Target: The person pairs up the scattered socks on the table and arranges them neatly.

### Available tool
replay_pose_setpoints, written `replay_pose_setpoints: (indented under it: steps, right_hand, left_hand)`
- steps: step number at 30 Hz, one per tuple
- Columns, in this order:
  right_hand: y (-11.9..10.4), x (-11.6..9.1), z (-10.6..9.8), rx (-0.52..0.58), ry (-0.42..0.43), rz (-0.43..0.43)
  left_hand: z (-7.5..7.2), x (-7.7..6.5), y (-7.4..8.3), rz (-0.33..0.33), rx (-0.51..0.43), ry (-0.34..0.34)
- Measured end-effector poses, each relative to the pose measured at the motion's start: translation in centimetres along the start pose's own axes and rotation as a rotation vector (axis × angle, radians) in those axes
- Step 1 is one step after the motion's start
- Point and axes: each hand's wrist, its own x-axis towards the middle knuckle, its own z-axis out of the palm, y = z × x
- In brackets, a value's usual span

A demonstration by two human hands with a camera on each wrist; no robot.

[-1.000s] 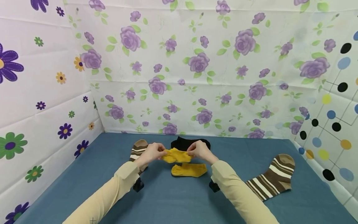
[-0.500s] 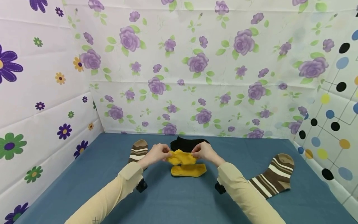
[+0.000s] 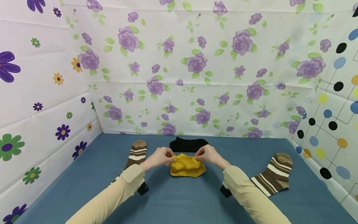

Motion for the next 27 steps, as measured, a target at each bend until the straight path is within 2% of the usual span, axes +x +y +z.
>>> replay_pose_setpoints:
  steps: [12,20,27]
  right_hand:
    - [0.9,-0.8,0.0,-0.005,-0.036,-0.048]
    - [1.6,-0.9,0.4,-0.010,-0.046,-0.041]
    - [2.1,-1.1,0.4,0.011,-0.063,-0.053]
  left_hand:
    - [0.8,-0.1,-0.1,0.001,0.060,-0.035]
    - [1.2,-0.4,-0.5,0.013,0.069,-0.048]
    - [1.5,-0.4,-0.9,-0.005,0.076,-0.051]
